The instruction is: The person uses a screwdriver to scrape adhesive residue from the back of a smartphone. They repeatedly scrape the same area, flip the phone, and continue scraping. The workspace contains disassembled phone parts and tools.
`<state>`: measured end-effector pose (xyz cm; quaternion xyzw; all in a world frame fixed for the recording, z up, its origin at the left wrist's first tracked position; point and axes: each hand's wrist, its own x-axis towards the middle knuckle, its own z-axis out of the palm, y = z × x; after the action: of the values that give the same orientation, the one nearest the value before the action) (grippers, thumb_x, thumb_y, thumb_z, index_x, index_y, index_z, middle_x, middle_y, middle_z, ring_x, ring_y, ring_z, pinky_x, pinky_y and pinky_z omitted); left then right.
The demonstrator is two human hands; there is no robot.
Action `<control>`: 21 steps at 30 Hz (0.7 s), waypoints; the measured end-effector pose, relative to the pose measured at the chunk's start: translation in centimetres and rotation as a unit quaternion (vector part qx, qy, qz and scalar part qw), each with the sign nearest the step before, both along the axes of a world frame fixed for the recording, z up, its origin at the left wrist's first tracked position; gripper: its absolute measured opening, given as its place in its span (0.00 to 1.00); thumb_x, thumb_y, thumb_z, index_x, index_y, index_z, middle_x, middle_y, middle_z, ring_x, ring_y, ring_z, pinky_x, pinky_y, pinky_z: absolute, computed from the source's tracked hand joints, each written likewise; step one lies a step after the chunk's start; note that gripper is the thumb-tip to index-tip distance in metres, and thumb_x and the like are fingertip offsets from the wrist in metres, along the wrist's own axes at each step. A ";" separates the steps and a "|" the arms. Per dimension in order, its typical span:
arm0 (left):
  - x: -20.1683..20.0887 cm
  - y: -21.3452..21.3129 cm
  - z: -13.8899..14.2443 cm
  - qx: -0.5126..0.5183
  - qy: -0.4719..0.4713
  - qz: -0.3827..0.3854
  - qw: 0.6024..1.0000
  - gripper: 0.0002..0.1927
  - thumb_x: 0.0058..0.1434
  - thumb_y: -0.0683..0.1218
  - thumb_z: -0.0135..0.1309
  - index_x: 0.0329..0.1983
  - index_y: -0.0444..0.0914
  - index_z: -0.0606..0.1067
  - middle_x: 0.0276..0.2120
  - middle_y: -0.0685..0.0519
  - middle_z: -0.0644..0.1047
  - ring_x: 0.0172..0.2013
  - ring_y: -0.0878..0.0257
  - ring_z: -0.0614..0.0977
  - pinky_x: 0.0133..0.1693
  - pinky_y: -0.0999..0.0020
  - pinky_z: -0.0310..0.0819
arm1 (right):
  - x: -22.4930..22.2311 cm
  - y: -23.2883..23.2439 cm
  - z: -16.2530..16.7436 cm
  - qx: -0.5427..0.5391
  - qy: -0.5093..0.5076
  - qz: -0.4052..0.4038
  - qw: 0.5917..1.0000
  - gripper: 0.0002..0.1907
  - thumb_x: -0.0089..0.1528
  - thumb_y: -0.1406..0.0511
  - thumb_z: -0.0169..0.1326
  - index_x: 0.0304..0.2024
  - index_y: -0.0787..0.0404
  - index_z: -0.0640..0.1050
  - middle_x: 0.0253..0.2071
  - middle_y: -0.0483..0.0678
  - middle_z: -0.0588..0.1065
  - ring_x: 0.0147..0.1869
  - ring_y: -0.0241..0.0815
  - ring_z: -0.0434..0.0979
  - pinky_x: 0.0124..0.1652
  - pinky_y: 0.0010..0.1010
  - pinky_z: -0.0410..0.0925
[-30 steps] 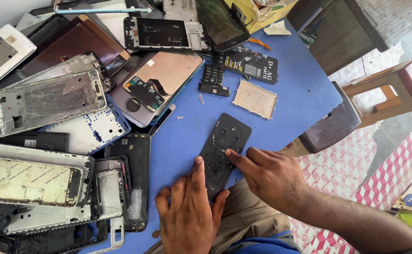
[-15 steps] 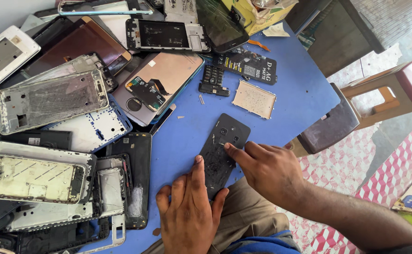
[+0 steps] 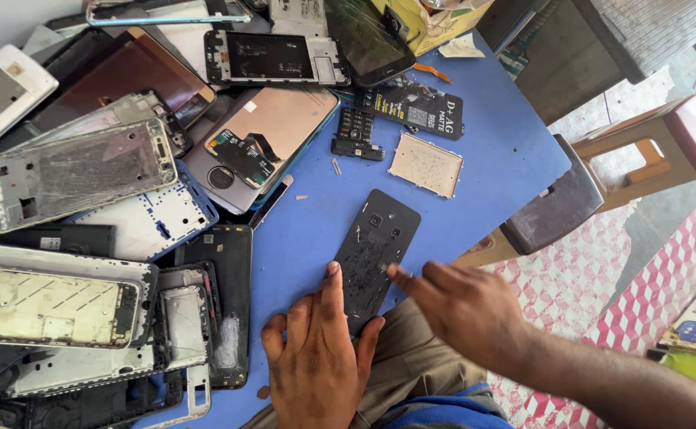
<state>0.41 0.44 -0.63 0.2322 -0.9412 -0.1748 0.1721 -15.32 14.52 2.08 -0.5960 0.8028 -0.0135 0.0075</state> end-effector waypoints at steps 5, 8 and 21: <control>0.1 -0.1 0.1 -0.009 -0.002 -0.007 1.000 0.42 0.60 0.63 0.56 0.69 0.33 0.62 0.53 0.53 0.79 0.49 0.59 0.77 0.49 0.52 0.62 | 0.2 0.4 -0.2 -0.018 -0.004 -0.031 0.999 0.20 0.63 0.68 0.53 0.58 0.56 0.78 0.27 0.43 0.73 0.21 0.34 0.72 0.17 0.28 0.69; 0.1 -0.1 0.2 -0.006 -0.007 -0.004 1.000 0.42 0.60 0.63 0.56 0.69 0.33 0.62 0.53 0.52 0.79 0.49 0.59 0.77 0.48 0.52 0.62 | 0.5 0.0 0.1 -0.050 -0.028 -0.014 0.998 0.18 0.64 0.67 0.53 0.57 0.56 0.78 0.28 0.43 0.72 0.22 0.34 0.73 0.19 0.29 0.70; 0.1 -0.3 0.6 0.007 0.014 -0.004 1.000 0.41 0.58 0.62 0.58 0.68 0.33 0.64 0.54 0.51 0.79 0.50 0.56 0.77 0.49 0.50 0.63 | 0.9 -0.4 0.8 -0.064 -0.025 -0.014 0.998 0.18 0.63 0.65 0.55 0.57 0.56 0.78 0.27 0.42 0.72 0.24 0.33 0.74 0.20 0.28 0.70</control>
<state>0.52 0.11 0.00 0.2273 -0.9383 -0.1856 0.1828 -14.39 14.13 2.91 -0.5832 0.8083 -0.0801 -0.0110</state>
